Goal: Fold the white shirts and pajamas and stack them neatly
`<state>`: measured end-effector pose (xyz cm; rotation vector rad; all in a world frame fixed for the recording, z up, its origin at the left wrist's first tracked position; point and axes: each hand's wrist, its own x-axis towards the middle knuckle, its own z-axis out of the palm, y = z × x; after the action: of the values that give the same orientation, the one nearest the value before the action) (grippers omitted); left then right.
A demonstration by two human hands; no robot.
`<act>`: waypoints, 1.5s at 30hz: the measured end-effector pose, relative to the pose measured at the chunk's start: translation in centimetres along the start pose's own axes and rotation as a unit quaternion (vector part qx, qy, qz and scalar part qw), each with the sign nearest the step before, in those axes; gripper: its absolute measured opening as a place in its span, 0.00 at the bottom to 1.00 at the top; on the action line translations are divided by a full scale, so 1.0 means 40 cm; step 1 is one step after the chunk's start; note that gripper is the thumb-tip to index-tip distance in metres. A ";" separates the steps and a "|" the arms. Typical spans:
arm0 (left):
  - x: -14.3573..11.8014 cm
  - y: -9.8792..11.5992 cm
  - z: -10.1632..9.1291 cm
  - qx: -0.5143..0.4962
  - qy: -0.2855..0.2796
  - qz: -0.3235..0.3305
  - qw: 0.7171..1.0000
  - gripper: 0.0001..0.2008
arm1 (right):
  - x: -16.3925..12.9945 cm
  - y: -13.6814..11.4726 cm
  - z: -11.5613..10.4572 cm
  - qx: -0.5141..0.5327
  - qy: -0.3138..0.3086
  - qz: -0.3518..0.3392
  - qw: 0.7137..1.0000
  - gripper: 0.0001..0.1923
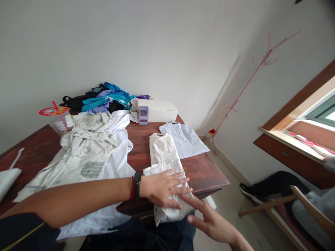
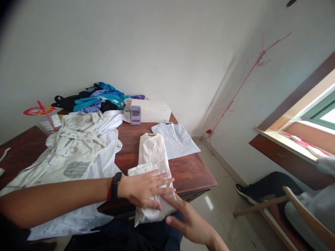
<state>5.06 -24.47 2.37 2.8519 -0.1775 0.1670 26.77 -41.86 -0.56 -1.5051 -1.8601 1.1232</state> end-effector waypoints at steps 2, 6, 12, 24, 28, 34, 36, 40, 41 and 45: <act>0.005 -0.011 0.044 0.014 0.007 0.012 1.000 0.36 | -0.025 0.019 0.036 -0.009 -0.004 0.000 1.000 0.32; 0.013 -0.039 0.070 0.048 0.048 0.050 0.996 0.34 | -0.057 0.076 0.130 0.025 0.071 -0.010 0.997 0.33; -0.003 -0.050 -0.011 0.024 0.124 -0.229 0.965 0.33 | -0.025 0.095 0.203 0.254 0.292 0.028 0.922 0.42; -0.084 -0.145 -0.104 -0.217 -0.052 -0.382 0.897 0.34 | 0.131 0.019 0.026 0.188 0.268 0.122 0.937 0.26; -0.141 -0.131 -0.142 -0.352 -0.133 -0.444 0.814 0.33 | 0.187 -0.001 -0.010 0.192 0.264 0.111 0.939 0.25; -0.187 -0.084 -0.132 -0.572 -0.119 -0.436 0.685 0.31 | 0.221 -0.033 -0.033 0.283 0.180 0.083 0.938 0.22; -0.185 -0.080 -0.115 -0.600 -0.117 -0.419 0.672 0.30 | 0.214 -0.039 -0.029 0.319 0.161 0.086 0.930 0.22; -0.167 -0.096 -0.100 -0.557 -0.131 -0.391 0.721 0.26 | 0.193 -0.046 -0.020 0.411 0.138 0.098 0.896 0.22; -0.161 -0.101 -0.102 -0.541 -0.125 -0.379 0.741 0.25 | 0.189 -0.047 -0.021 0.427 0.144 0.102 0.887 0.22; -0.127 -0.114 -0.127 -0.529 -0.054 -0.319 0.784 0.24 | 0.179 -0.044 -0.035 0.489 0.197 0.112 0.842 0.17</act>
<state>0.18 -18.16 5.33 1.6448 0.5209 -0.1940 24.96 -34.71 0.82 -1.1793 -0.6185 1.4086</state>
